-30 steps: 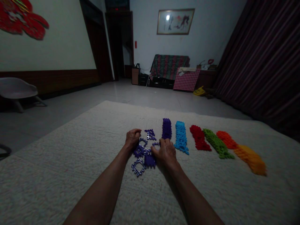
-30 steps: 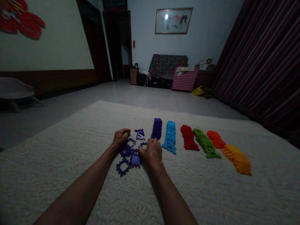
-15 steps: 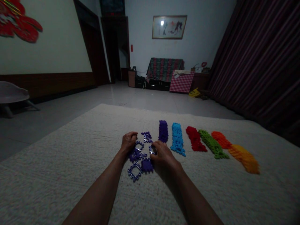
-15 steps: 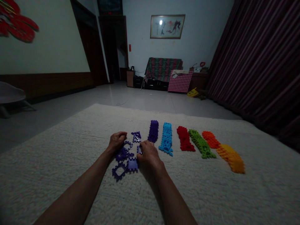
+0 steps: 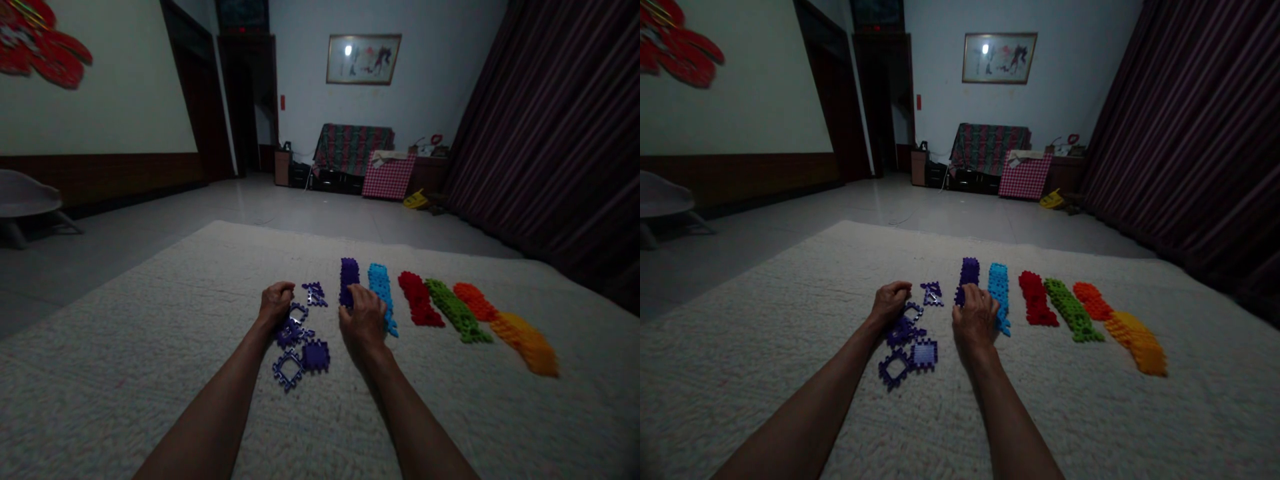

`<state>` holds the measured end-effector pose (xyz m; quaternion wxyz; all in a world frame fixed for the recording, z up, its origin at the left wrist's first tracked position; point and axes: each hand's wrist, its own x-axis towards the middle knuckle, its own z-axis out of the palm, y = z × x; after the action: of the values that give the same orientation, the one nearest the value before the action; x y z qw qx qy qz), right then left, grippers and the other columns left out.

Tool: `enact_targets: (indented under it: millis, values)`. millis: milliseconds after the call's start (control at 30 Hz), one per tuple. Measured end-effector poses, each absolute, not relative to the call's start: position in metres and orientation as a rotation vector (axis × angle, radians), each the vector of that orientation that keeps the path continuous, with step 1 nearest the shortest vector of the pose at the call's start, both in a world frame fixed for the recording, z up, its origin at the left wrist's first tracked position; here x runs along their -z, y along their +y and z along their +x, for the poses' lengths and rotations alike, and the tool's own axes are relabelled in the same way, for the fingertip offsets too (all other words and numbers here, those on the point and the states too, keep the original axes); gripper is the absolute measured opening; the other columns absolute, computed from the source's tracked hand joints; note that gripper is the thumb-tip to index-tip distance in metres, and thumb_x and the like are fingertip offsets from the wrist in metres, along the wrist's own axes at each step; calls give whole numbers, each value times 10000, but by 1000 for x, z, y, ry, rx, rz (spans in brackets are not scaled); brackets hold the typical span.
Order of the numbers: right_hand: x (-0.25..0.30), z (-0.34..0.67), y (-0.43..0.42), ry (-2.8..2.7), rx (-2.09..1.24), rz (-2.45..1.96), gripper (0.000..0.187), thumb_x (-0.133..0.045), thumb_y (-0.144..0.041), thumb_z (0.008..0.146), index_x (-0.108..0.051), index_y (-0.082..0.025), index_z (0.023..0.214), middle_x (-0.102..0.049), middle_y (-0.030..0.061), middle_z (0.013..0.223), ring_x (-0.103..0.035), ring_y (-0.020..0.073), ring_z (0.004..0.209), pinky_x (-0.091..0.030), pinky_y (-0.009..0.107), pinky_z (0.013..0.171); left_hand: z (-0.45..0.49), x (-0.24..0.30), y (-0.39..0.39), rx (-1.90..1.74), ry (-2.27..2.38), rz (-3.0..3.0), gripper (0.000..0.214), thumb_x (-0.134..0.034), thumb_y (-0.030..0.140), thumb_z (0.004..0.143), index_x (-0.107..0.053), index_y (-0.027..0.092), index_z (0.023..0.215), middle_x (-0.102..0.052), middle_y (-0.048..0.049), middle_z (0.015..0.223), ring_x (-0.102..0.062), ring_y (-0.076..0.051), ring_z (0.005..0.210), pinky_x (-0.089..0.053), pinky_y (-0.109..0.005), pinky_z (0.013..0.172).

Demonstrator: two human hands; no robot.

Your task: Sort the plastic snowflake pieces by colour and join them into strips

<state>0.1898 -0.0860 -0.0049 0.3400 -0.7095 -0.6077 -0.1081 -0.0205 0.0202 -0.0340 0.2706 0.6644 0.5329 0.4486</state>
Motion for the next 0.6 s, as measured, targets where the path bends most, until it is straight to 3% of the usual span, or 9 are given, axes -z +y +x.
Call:
enact_targets:
  millis: [600]
  values:
    - [7, 194, -76, -1604, 371, -1873, 392, -591, -223, 816, -587, -194, 1208, -627, 118, 1303, -445, 329, 1238, -196, 554, 1058, -17, 25, 15, -1198, 1452, 1758, 342, -498, 162, 734, -772, 162, 938, -763, -59, 844, -718, -177, 806, -540, -281, 828]
